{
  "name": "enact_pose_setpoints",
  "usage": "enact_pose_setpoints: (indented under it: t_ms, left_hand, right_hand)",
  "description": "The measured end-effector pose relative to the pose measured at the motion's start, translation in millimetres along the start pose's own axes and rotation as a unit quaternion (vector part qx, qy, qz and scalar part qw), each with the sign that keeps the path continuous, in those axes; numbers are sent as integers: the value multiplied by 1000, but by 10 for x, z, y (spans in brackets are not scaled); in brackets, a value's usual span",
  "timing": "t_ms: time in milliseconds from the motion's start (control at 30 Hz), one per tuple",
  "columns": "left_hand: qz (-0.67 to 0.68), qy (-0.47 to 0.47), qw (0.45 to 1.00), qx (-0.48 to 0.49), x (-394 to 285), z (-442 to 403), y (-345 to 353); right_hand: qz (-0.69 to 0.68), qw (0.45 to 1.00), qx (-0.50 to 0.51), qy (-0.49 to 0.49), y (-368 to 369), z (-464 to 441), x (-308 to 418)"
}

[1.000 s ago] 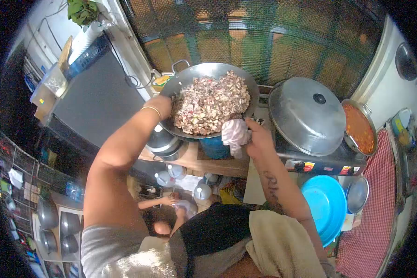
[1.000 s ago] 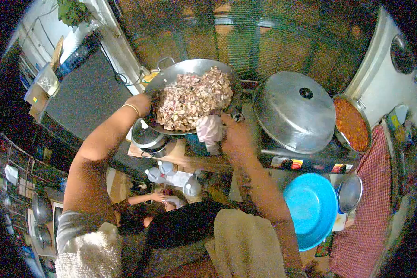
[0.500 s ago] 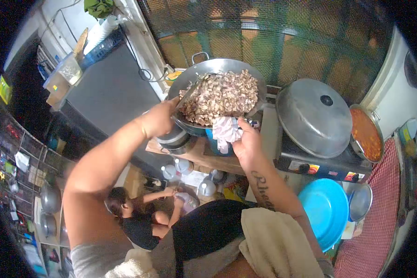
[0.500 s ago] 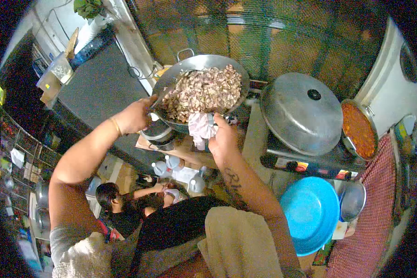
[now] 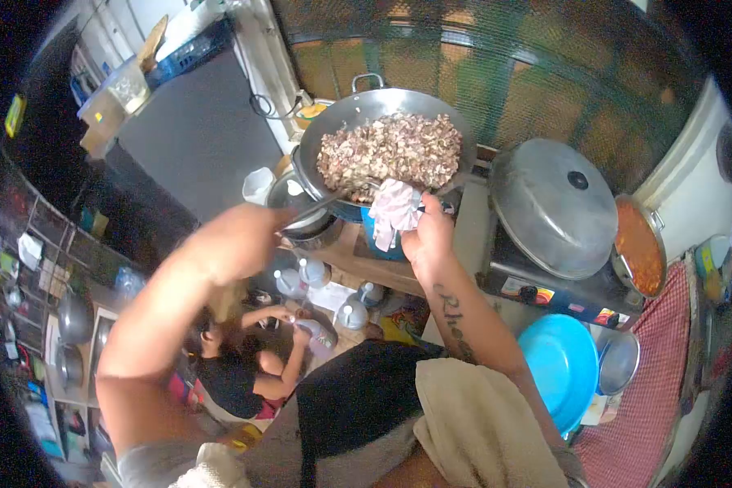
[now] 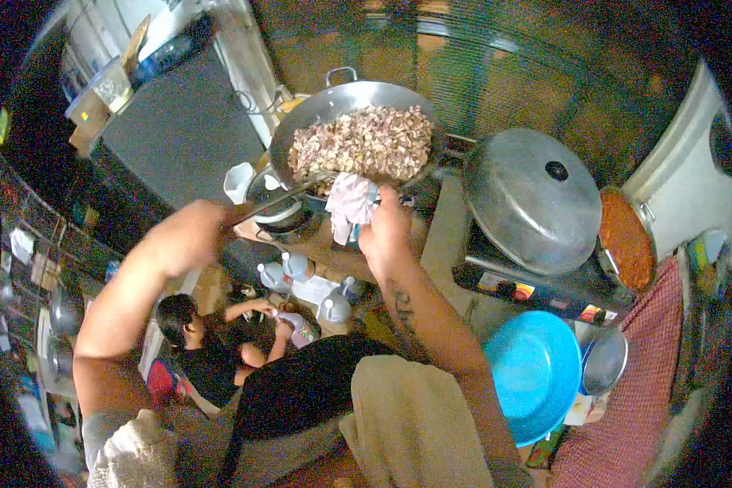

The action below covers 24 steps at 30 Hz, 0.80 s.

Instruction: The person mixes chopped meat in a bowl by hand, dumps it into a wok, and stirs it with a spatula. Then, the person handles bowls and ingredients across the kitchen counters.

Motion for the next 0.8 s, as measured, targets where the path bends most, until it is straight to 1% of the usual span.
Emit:
enact_pose_setpoints:
  t_ms: [33,67,100,133,167,233,367,467,533,567,600,633,667,700,733,767,800]
  left_hand:
    - [-15,-1,1000,8,-61,-94,122]
    - [-35,-42,998,31,-13,-223,285]
    - [-52,-43,998,13,90,-365,506]
    - [-36,-59,997,-30,268,-520,791]
    - [-58,-28,997,-38,356,-654,994]
    - [-21,-52,997,-61,106,-581,813]
    - [67,-53,987,-136,385,-895,1151]
    - [128,-46,975,-176,560,-1012,1357]
    - [198,-23,947,-253,523,-936,1422]
    - [231,-11,929,-290,476,-889,1429]
    - [336,-51,911,-231,471,-912,1485]
    - [435,-91,880,-169,439,-907,1490]
    - [525,-130,835,-104,409,-882,1490]
    - [626,-132,766,-66,364,-844,1450]
    - [717,-131,685,-25,310,-802,1396]
    - [796,-128,591,17,251,-768,1365]
    - [798,-133,588,17,247,-746,1343]
  right_hand:
    - [24,1000,3,1,26,6,-6]
    - [26,1000,0,1,-12,-65,-48]
    - [29,1000,5,0,-70,-173,-90]
    - [30,1000,7,-2,-165,-292,-136]
    - [32,999,8,-6,-213,-364,-153]
    - [31,999,4,-5,-240,-397,-171]
    - [27,999,16,9,-280,-423,-182]
    - [37,999,30,-10,-325,-409,-176]
    - [53,998,11,-16,-325,-419,-190]
    - [59,998,1,-19,-316,-407,-191]
    - [163,984,20,-70,-383,-489,-182]
    - [263,957,38,-120,-533,-662,-222]
    - [255,958,43,-120,-533,-679,-245]
    - [247,960,48,-120,-537,-697,-268]
    - [134,988,41,-70,-428,-576,-244]
    - [19,999,31,-19,-331,-454,-217]
    - [25,999,24,-29,-263,-368,-191]
Point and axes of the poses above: each hand's wrist, its own z-axis away from the middle knuckle, its own y-axis out of the palm, x = y × z, the point moved 4 cm from there along -z, towards the middle knuckle, and after that the axes turned 6 degrees about z, right-handed, at the moved point
